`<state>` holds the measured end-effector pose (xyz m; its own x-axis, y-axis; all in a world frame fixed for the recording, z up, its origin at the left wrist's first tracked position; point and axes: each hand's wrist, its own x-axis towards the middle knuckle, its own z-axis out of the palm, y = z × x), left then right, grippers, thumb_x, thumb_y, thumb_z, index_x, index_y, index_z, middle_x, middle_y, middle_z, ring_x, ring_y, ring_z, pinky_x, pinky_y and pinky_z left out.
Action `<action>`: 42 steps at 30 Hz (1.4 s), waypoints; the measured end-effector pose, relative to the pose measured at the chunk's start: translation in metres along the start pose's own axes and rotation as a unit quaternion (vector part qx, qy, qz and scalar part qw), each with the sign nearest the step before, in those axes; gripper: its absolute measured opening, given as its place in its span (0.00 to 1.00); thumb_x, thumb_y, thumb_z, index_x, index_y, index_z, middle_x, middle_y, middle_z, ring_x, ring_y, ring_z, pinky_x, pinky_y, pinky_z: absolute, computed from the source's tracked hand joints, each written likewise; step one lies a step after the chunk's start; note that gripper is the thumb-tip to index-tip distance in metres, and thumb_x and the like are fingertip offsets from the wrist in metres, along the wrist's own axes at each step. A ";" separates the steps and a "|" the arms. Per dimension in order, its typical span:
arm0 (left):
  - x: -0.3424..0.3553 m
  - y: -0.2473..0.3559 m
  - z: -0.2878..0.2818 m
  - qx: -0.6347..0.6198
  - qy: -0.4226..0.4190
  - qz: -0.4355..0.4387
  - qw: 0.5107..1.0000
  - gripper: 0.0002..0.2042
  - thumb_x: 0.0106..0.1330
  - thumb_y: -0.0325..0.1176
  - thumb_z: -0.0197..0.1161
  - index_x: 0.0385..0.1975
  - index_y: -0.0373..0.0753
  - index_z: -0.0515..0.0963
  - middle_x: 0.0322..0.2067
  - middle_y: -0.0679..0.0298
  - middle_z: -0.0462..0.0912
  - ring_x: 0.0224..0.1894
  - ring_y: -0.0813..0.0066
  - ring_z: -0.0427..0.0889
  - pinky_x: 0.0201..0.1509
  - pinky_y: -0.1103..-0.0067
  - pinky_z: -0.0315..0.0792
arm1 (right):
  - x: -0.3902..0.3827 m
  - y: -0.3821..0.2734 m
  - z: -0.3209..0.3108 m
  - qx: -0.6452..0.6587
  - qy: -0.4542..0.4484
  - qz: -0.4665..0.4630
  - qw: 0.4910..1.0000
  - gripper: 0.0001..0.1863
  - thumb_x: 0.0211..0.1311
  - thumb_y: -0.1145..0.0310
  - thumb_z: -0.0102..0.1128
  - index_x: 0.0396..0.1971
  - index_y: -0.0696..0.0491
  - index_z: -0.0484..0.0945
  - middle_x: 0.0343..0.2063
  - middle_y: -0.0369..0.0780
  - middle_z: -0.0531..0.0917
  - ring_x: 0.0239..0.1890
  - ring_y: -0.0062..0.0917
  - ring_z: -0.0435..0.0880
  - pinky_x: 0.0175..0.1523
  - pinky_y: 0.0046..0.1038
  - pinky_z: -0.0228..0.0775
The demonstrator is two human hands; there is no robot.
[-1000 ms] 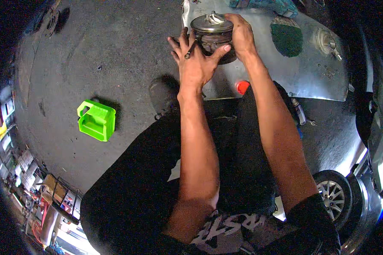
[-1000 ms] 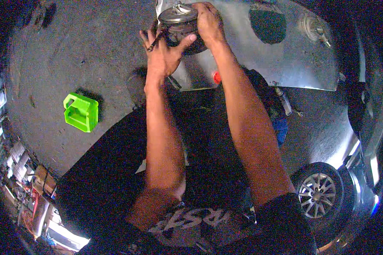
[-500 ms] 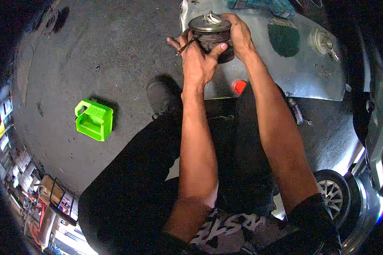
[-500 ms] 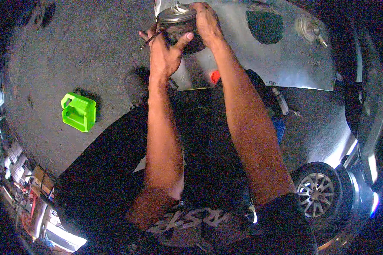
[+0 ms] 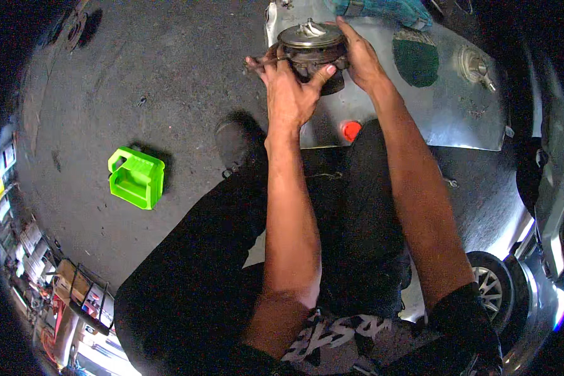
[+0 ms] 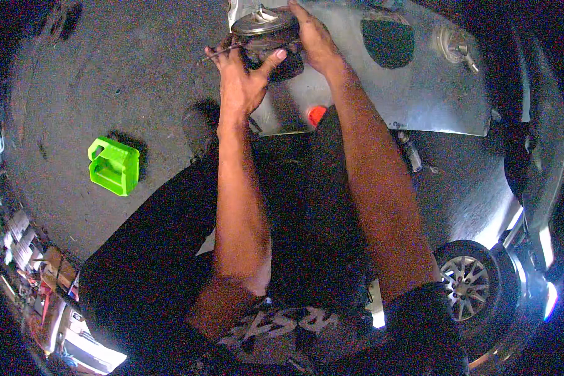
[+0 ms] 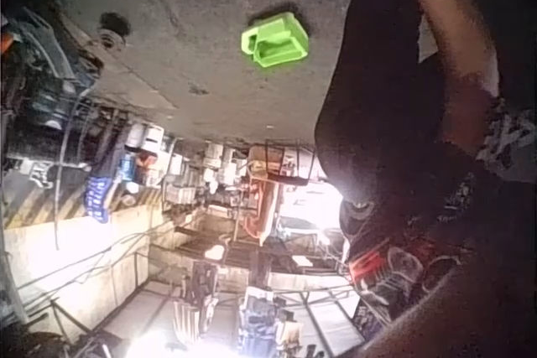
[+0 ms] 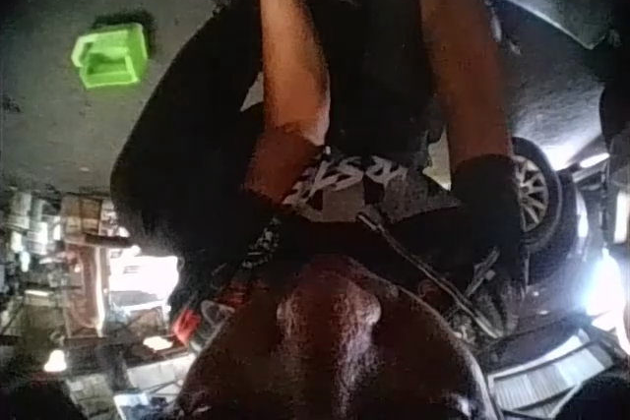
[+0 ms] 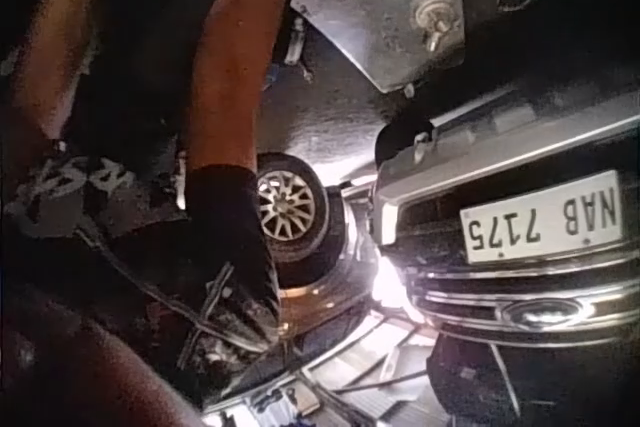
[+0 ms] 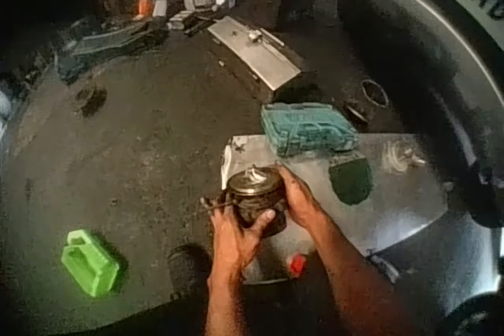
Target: Inspecting and wiping down a turbocharger assembly in a garage.
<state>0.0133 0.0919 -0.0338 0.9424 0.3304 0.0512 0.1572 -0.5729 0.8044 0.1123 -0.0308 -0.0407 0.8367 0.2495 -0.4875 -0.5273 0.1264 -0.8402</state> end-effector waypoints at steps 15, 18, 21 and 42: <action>0.000 0.012 0.010 -0.009 0.023 -0.029 0.999 0.54 0.42 0.55 0.76 0.61 0.20 0.57 0.64 0.36 0.53 0.69 0.28 0.36 0.73 0.48 0.35 | -0.013 0.004 -0.008 -0.243 0.048 -0.142 0.958 0.26 0.71 0.60 0.34 0.55 0.65 0.70 0.55 0.51 0.75 0.58 0.33 0.72 0.65 0.30 0.58; 0.000 0.021 0.016 -0.040 0.019 -0.040 0.998 0.54 0.42 0.54 0.76 0.61 0.20 0.57 0.64 0.34 0.52 0.69 0.28 0.36 0.72 0.48 0.37 | 0.004 0.018 -0.030 -0.259 0.045 -0.167 0.950 0.27 0.71 0.59 0.33 0.54 0.65 0.71 0.54 0.51 0.76 0.58 0.33 0.73 0.65 0.30 0.59; -0.002 0.016 0.010 -0.031 0.019 -0.053 0.998 0.54 0.42 0.54 0.77 0.61 0.20 0.57 0.63 0.33 0.52 0.69 0.28 0.36 0.73 0.49 0.38 | 0.004 0.026 -0.024 -0.289 0.038 -0.199 0.936 0.26 0.71 0.59 0.33 0.54 0.64 0.72 0.54 0.50 0.76 0.57 0.33 0.73 0.64 0.30 0.59; -0.010 0.004 0.005 -0.064 0.038 -0.104 0.992 0.51 0.46 0.61 0.72 0.62 0.28 0.61 0.67 0.35 0.45 0.71 0.33 0.35 0.72 0.51 0.43 | -0.026 0.024 -0.037 -0.449 -0.036 -0.302 0.840 0.24 0.70 0.72 0.42 0.65 0.59 0.59 0.59 0.50 0.71 0.60 0.36 0.70 0.66 0.30 0.58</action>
<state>0.0057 0.0823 -0.0342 0.8682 0.4894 -0.0824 0.3016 -0.3883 0.8708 0.0833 -0.0699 -0.0567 0.8833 0.4616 0.0816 0.3425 -0.5168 -0.7846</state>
